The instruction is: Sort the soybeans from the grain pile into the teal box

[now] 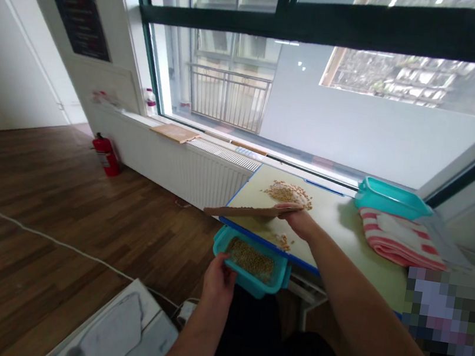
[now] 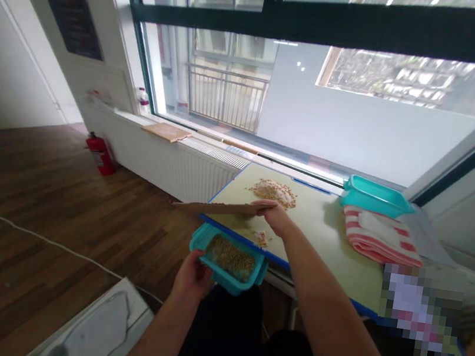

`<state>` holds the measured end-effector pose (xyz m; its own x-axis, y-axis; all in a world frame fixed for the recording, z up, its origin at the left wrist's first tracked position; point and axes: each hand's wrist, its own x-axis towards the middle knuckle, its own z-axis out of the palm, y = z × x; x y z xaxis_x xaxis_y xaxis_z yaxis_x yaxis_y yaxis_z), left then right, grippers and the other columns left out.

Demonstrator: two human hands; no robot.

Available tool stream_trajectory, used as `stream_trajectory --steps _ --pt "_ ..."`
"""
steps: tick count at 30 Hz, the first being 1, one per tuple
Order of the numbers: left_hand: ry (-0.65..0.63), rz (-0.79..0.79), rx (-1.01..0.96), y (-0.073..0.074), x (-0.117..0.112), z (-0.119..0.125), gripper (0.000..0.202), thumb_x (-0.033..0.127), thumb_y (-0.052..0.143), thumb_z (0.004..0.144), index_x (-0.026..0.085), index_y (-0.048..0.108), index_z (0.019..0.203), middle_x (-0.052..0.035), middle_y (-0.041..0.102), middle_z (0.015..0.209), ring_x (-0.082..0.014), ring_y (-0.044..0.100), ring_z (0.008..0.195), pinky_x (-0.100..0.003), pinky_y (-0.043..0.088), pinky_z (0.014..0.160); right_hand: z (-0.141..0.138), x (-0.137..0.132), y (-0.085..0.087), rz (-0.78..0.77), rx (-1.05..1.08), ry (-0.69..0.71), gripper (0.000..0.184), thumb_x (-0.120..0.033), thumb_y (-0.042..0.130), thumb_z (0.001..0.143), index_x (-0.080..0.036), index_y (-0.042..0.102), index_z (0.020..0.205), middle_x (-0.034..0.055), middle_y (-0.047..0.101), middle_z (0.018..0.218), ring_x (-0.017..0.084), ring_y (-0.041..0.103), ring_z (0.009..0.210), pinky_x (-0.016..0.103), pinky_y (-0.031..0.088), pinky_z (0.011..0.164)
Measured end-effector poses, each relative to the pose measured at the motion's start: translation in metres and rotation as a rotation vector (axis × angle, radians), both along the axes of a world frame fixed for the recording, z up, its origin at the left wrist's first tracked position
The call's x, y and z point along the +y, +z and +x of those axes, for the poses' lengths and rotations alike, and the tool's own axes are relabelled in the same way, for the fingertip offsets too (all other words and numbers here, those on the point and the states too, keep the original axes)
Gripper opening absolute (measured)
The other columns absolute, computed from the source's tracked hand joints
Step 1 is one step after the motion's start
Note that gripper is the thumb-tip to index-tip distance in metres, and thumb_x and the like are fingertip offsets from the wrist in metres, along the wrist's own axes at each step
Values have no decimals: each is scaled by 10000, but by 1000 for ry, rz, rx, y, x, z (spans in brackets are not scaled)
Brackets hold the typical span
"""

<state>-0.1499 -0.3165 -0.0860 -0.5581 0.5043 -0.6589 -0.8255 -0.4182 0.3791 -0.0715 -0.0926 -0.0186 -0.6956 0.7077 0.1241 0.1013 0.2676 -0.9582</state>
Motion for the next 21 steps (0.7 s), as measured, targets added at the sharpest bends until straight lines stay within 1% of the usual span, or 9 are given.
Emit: stream_trajectory --steps 3,6,8,11,15,21 --pt "6 -34 -17 1 3 0 123 42 560 689 143 514 638 12 491 540 -74 470 425 -168 390 377 8 2 3 18 -36 17 251 -151 567 546 -219 693 752 4 692 766 175 597 768 320 466 750" --pt "-11 -35 -16 3 5 0 142 51 558 700 150 495 618 18 467 518 -69 445 407 -163 364 358 17 0 10 75 -76 83 250 -152 565 561 -199 693 771 20 692 805 174 595 793 322 464 770" --pt "-23 -18 -4 4 6 0 138 58 550 711 147 498 620 13 472 522 -70 450 412 -162 366 364 22 -3 13 85 -87 119 236 -161 562 575 -185 692 771 31 691 816 173 593 806 322 463 776" --pt "-32 -7 12 4 5 2 130 55 545 713 150 506 632 10 482 533 -74 460 426 -167 382 381 29 -8 14 55 -74 123 215 -172 565 582 -183 691 755 31 691 817 167 594 811 314 465 766" --pt "-45 -35 29 4 4 6 127 67 564 701 155 514 624 8 483 538 -77 452 424 -177 376 381 39 -15 15 -5 -27 92 190 -165 579 555 -192 691 706 12 686 756 150 590 750 297 466 715" --pt "-53 -44 35 3 5 14 161 60 556 701 154 490 588 20 455 509 -73 442 405 -173 349 375 51 -24 20 -18 -32 130 189 -147 579 541 -182 695 686 10 680 711 142 578 701 299 456 693"
